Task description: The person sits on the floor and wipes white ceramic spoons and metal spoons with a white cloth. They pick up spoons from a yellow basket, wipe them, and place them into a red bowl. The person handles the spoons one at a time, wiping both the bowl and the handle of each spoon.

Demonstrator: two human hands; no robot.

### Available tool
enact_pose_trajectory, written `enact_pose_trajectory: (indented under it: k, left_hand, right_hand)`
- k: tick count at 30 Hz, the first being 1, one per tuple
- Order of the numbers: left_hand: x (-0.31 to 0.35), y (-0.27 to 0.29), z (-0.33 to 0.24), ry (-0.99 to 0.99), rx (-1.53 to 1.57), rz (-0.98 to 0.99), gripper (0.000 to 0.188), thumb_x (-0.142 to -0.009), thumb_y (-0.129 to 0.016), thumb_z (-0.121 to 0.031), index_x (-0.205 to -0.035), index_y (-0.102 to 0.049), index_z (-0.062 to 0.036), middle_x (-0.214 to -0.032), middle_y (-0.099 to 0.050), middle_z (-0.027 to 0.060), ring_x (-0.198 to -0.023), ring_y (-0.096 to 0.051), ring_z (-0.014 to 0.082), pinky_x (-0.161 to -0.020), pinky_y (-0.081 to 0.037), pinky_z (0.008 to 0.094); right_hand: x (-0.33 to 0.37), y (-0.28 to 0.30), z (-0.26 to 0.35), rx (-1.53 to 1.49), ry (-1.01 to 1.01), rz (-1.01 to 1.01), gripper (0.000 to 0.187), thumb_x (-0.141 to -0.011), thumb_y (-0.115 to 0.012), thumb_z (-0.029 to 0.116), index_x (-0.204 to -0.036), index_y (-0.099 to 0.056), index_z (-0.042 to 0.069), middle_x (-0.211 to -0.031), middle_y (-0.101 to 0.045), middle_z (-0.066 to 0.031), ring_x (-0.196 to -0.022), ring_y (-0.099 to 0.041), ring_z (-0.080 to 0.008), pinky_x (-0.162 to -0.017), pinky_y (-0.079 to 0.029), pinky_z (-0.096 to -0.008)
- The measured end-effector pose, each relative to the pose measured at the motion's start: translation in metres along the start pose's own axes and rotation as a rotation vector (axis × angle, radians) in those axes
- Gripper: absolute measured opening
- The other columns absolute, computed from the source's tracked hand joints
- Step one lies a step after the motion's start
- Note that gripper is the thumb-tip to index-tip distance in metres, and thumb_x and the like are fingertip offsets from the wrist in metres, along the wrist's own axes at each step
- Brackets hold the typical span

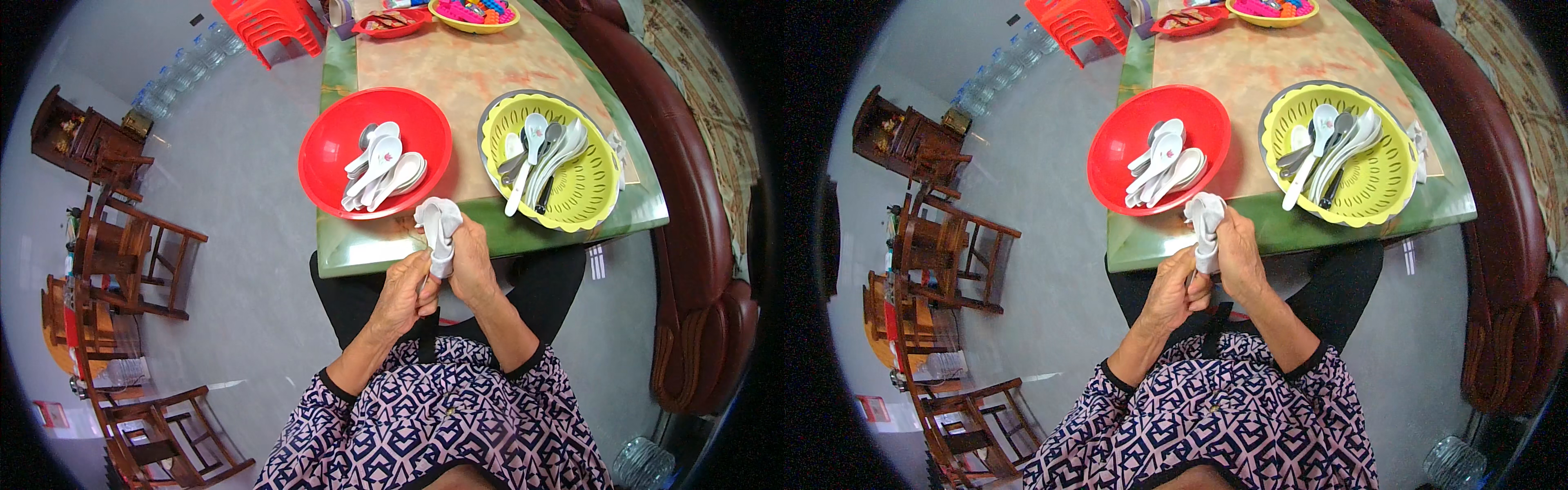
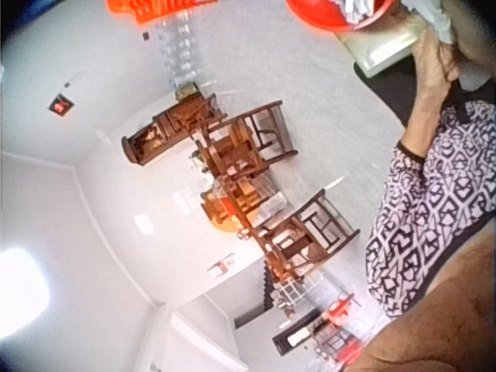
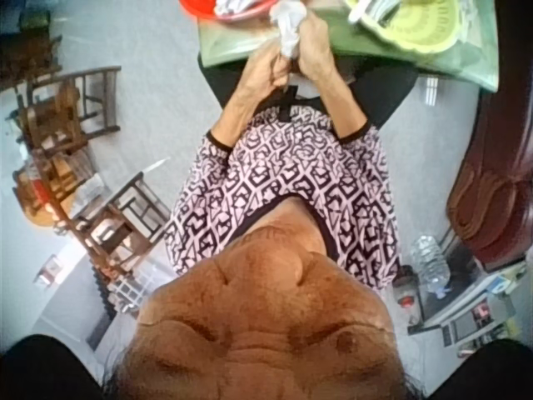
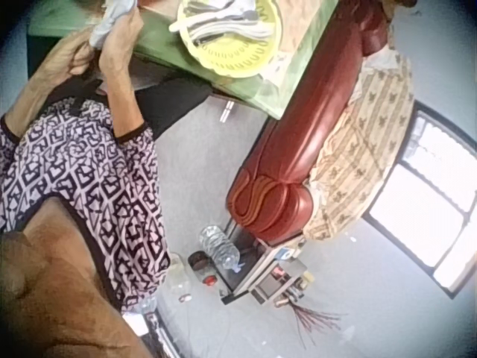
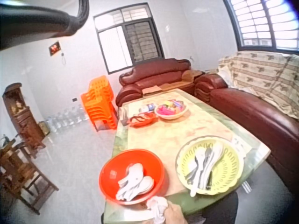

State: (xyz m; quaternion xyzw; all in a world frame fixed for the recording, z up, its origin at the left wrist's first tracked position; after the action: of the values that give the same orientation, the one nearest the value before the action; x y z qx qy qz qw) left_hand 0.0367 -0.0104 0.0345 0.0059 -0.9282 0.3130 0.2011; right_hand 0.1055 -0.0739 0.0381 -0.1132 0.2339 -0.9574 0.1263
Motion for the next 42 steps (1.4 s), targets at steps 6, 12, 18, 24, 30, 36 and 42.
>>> enact_pose_trajectory:
  k: [6,12,18,24,30,36,42]
  left_hand:
    - [-0.002,0.011,-0.012,-0.088,-0.181,-0.092,0.032,-0.099,-0.043,-0.033,-0.085,-0.055,-0.0069,-0.054,-0.04,-0.0043,-0.041,-0.031,0.0034,-0.036,-0.026,0.019]
    - [0.0,0.007,-0.043,-0.306,-0.54,-0.151,0.033,-0.099,-0.046,-0.028,-0.08,-0.056,-0.0034,-0.057,-0.044,-0.0029,-0.049,-0.038,0.0031,-0.043,-0.031,0.0213]
    - [0.0,0.01,-0.086,-0.478,-0.916,-0.284,0.032,-0.096,-0.05,-0.021,-0.075,-0.056,0.0028,-0.057,-0.047,0.0037,-0.056,-0.044,0.0087,-0.051,-0.038,0.0295]
    - [-0.007,0.009,-0.135,-0.67,-1.429,-0.551,0.034,-0.092,-0.054,-0.026,-0.071,-0.062,0.0,-0.053,-0.052,0.0105,-0.047,-0.048,0.0197,-0.049,-0.037,0.0345]
    - [-0.022,-0.001,-0.152,-0.742,-1.677,-0.734,0.028,-0.087,-0.058,-0.027,-0.074,-0.065,-0.0037,-0.059,-0.058,0.0148,-0.054,-0.056,0.0335,-0.053,-0.042,0.0419]
    - [-0.033,-0.011,-0.153,-0.887,-1.794,-0.757,0.015,-0.08,-0.065,-0.021,-0.076,-0.067,-0.0063,-0.071,-0.061,0.0096,-0.068,-0.058,0.0285,-0.056,-0.044,0.0406]
    - [-0.049,-0.001,-0.148,-0.857,-1.847,-0.762,0.013,-0.078,-0.067,-0.02,-0.079,-0.069,-0.0076,-0.071,-0.057,0.0067,-0.071,-0.055,0.0262,-0.056,-0.04,0.041]
  right_hand:
    - [0.017,-0.007,0.026,0.486,0.352,-0.04,0.027,-0.097,-0.042,0.018,-0.094,-0.052,-0.006,-0.079,-0.05,-0.0132,-0.07,-0.052,-0.023,-0.064,-0.043,-0.0342]
    - [0.032,-0.019,0.041,0.876,0.531,-0.004,0.016,-0.089,-0.053,0.011,-0.083,-0.052,-0.005,-0.08,-0.049,-0.0174,-0.07,-0.052,-0.0357,-0.062,-0.042,-0.0424]
    - [0.066,-0.048,0.064,1.034,0.802,0.209,0.013,-0.078,-0.063,0.006,-0.079,-0.053,-0.001,-0.076,-0.049,-0.0139,-0.069,-0.053,-0.0322,-0.06,-0.044,-0.0413]
    - [0.058,-0.03,0.049,0.956,0.679,0.262,0.013,-0.079,-0.064,0.007,-0.076,-0.054,-0.001,-0.076,-0.053,-0.0141,-0.068,-0.056,-0.0316,-0.06,-0.045,-0.0397]
    - [0.035,0.006,0.051,0.85,0.576,0.05,0.011,-0.079,-0.063,0.004,-0.079,-0.054,-0.003,-0.077,-0.052,-0.016,-0.067,-0.054,-0.0344,-0.059,-0.043,-0.0409]
    - [0.018,0.012,0.05,1.062,0.728,-0.03,0.014,-0.074,-0.066,0.002,-0.077,-0.053,-0.001,-0.078,-0.052,-0.0151,-0.071,-0.054,-0.0348,-0.062,-0.045,-0.0422]
    - [-0.003,0.016,0.04,1.145,0.766,-0.017,0.013,-0.071,-0.065,0.001,-0.078,-0.053,-0.001,-0.08,-0.052,-0.0155,-0.073,-0.055,-0.0343,-0.063,-0.045,-0.0421]
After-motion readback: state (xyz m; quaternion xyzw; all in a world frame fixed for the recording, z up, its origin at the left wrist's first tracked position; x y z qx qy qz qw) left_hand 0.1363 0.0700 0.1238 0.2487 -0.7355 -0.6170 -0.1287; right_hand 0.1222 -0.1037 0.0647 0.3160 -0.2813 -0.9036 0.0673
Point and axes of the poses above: each hand's wrist, its own x-axis away from the middle knuckle, its own y-axis out of the back of the hand, z = x × y, the point moved 9 cm from there along -x, towards the middle knuckle
